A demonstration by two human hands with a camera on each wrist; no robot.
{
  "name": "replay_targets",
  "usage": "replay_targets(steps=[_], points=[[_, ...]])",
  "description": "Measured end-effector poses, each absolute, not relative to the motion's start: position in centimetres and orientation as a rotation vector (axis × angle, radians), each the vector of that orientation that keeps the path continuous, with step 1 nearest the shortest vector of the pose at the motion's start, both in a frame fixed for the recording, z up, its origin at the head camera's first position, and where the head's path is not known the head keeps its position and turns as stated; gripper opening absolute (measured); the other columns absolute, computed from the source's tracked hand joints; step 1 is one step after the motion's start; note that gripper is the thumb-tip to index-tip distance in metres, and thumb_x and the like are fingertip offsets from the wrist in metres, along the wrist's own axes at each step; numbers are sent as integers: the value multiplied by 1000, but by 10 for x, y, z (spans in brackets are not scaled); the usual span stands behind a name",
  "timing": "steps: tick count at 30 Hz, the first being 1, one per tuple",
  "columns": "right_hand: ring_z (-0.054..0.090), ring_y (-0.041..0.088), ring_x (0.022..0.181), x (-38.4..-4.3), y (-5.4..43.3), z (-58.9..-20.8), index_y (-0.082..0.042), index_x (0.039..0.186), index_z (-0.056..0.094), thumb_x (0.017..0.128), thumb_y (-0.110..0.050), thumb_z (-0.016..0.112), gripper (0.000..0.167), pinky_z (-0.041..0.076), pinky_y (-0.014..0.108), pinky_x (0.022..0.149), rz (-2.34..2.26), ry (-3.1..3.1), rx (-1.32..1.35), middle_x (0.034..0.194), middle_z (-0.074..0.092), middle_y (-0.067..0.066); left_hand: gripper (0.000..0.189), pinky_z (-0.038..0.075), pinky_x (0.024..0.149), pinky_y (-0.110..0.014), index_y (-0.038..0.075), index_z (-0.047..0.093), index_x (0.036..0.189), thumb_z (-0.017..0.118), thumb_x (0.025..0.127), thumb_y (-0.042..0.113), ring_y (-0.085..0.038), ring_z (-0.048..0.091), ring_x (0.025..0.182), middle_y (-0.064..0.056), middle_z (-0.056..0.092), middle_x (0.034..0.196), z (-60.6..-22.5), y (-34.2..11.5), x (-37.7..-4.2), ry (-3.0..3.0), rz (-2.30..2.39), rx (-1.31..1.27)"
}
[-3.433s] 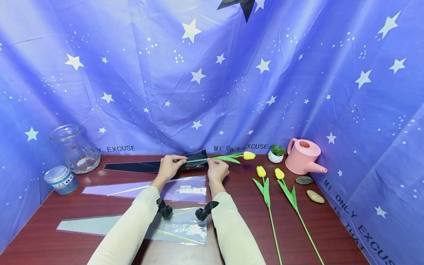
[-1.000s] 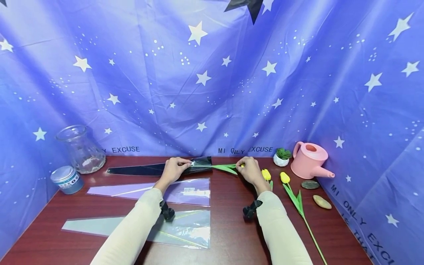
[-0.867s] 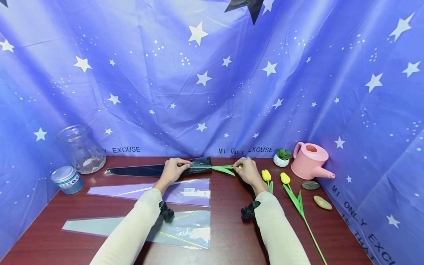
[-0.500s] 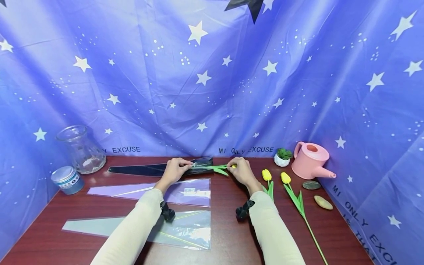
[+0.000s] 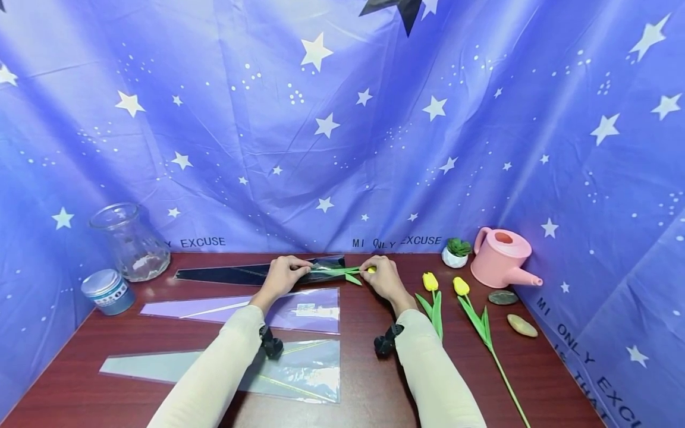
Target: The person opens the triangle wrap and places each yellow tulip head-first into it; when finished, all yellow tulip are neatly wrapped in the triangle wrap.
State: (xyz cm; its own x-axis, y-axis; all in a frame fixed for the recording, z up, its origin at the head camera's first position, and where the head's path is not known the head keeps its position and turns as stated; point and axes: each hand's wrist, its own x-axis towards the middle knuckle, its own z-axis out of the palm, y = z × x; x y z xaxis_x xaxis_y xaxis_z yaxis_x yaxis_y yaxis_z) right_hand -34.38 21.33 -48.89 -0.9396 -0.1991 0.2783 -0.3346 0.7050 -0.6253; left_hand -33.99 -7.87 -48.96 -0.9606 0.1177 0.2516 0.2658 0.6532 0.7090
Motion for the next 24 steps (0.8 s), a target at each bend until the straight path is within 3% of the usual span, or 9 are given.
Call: replay_targets(steps=[6,13,17,24], points=[[59,30,105,-339,226,-487,-12,116,76,91,-17,79,26,47,35,81,1130,-2744,399,124,71,13,13,55,82,-36,23,84,106,74,96,24,-18,70,95,-3,77,117,-489,-79,-340,-2690,-1193,-328],[64,32,118,-335,248,-487,-8,135,67,89,-22,81,51,51,45,96,1166,-2792,386,133,69,15,13,57,85,-39,22,84,105,75,96,23,-22,72,98,-5,77,117,-489,-80,-339,-2680,-1212,-318],[67,33,110,-333,258,-486,-5,135,65,90,-17,79,49,53,47,94,1190,-2802,382,126,71,18,14,57,87,-41,21,84,106,75,96,22,-23,72,102,-5,77,117,-490,-80,-339,-2674,-1218,-331],[66,20,95,-331,259,-491,-6,124,71,93,-11,75,32,52,32,85,1246,-2771,321,111,74,14,14,58,90,-43,20,84,105,75,95,23,-25,73,105,-5,77,115,-491,-80,-339,-2658,-1221,-333]])
